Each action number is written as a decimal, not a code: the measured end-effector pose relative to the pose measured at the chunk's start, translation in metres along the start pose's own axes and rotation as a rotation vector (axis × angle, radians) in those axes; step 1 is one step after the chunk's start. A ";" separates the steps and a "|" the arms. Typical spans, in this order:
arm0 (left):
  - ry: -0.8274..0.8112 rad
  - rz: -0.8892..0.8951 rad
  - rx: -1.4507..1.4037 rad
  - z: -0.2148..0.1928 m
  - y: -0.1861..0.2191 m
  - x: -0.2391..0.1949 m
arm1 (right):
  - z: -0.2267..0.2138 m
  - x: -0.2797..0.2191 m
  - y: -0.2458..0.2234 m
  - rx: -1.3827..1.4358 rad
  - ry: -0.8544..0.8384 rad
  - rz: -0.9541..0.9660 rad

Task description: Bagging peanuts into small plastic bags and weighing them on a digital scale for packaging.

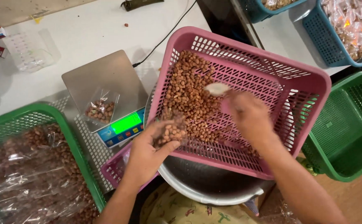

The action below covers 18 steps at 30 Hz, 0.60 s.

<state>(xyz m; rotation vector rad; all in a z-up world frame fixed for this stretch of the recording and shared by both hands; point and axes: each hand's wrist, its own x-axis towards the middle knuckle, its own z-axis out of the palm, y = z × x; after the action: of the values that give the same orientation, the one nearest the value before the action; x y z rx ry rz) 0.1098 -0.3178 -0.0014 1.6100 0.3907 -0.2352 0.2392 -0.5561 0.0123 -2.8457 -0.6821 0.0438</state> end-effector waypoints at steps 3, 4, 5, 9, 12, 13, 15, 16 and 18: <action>0.007 0.041 -0.039 -0.002 0.001 -0.002 | 0.019 -0.015 -0.001 -0.020 -0.168 -0.108; 0.009 0.031 -0.033 -0.004 0.003 -0.003 | 0.033 -0.028 0.007 0.106 0.113 -0.445; 0.015 0.028 -0.034 -0.006 0.001 -0.003 | 0.025 -0.027 0.006 0.109 0.110 -0.449; 0.018 0.134 -0.117 -0.008 -0.014 -0.001 | 0.019 -0.020 0.023 0.156 0.184 -0.220; 0.020 0.232 -0.183 -0.004 -0.025 0.002 | 0.014 -0.009 0.015 0.231 0.391 -0.182; 0.013 0.237 -0.192 -0.002 -0.027 0.002 | 0.008 -0.004 0.006 0.315 0.392 -0.167; 0.012 0.235 -0.166 0.000 -0.013 0.000 | 0.010 -0.002 -0.001 0.313 0.302 -0.170; 0.015 0.233 -0.139 0.000 -0.006 -0.001 | 0.012 -0.001 -0.006 0.313 0.212 -0.177; 0.014 0.216 -0.139 -0.001 -0.012 -0.002 | 0.019 -0.013 0.007 0.299 0.189 -0.164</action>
<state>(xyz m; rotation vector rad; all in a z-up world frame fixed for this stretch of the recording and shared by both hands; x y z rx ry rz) 0.1031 -0.3161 -0.0120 1.5041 0.2359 -0.0310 0.2293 -0.5639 -0.0083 -2.4630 -0.7914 -0.1357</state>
